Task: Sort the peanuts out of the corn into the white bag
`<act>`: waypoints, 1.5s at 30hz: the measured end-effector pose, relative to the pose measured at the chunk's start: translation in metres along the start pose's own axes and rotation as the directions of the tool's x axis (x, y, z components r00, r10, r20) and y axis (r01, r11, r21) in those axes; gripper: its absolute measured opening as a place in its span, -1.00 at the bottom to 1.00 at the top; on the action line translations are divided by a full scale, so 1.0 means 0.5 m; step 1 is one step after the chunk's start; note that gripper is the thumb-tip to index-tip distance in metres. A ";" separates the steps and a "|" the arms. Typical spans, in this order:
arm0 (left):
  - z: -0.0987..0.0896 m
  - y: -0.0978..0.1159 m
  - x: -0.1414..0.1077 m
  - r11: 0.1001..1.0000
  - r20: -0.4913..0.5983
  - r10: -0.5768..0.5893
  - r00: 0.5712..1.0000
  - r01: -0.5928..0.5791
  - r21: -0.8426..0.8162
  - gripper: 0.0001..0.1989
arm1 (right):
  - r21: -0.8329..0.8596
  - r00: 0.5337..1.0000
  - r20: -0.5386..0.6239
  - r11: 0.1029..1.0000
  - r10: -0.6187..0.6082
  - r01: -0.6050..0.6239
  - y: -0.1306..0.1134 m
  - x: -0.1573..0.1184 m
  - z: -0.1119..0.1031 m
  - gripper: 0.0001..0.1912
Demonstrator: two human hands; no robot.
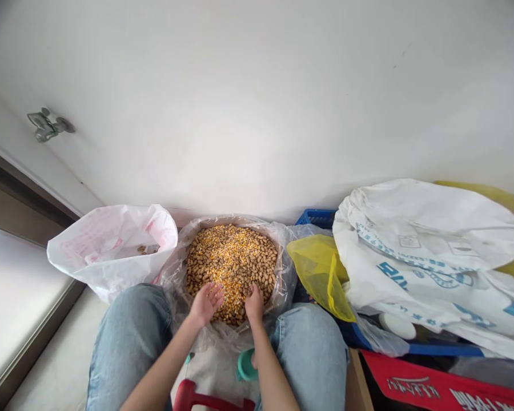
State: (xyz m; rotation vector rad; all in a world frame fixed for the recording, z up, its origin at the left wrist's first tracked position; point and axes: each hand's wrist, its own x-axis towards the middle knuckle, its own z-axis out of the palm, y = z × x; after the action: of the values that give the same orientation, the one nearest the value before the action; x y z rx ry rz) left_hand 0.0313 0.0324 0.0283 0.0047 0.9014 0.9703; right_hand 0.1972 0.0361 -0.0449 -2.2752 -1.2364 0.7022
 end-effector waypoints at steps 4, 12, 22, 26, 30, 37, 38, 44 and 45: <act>-0.078 -0.103 0.032 0.995 -0.002 0.015 1.000 -0.016 -0.098 -0.75 | -0.153 0.998 0.047 0.988 0.039 -0.031 -0.009 0.005 -0.005 -0.54; -0.089 -0.107 0.029 0.995 0.075 0.026 0.997 -0.018 -0.102 -0.73 | -0.153 0.997 0.002 0.986 0.073 -0.072 -0.003 0.011 -0.009 -0.77; -0.095 -0.112 0.048 0.991 0.068 0.024 0.997 -0.015 -0.130 -0.74 | 0.452 0.834 0.432 0.883 -0.344 0.130 -0.045 -0.023 -0.031 -0.63; -0.092 -0.109 0.049 0.977 0.072 -0.008 0.997 0.023 -0.210 -0.85 | 0.123 0.992 0.091 0.989 -0.088 0.077 -0.015 -0.013 -0.036 -0.71; -0.090 -0.108 0.040 0.979 0.051 -0.018 0.999 0.028 -0.202 -0.87 | -0.292 0.998 0.063 0.956 0.009 0.010 0.010 -0.007 -0.023 -0.63; -0.095 -0.111 0.042 0.980 0.081 -0.016 0.997 0.031 -0.196 -0.85 | -0.404 0.998 0.060 0.914 -0.009 0.032 -0.001 -0.017 -0.013 -0.75; -0.095 -0.111 0.044 0.981 0.079 -0.014 0.997 0.029 -0.194 -0.84 | -0.375 0.998 0.069 0.926 -0.009 0.034 -0.003 -0.018 -0.015 -0.74; -0.095 -0.112 0.048 0.981 0.058 -0.021 0.998 0.032 -0.192 -0.83 | -0.353 0.980 0.188 0.926 -0.068 0.132 0.000 -0.021 -0.020 -0.67; -0.095 -0.112 0.048 0.980 0.057 -0.020 0.998 0.031 -0.195 -0.83 | -0.354 0.981 0.176 0.925 -0.082 0.141 0.002 -0.021 -0.018 -0.69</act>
State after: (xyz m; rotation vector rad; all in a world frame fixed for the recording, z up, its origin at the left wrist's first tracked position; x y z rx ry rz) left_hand 0.0455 -0.0017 -0.0396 -0.1465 0.7513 1.0268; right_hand 0.1984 0.0252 -0.0362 -2.4512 -1.6805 0.6654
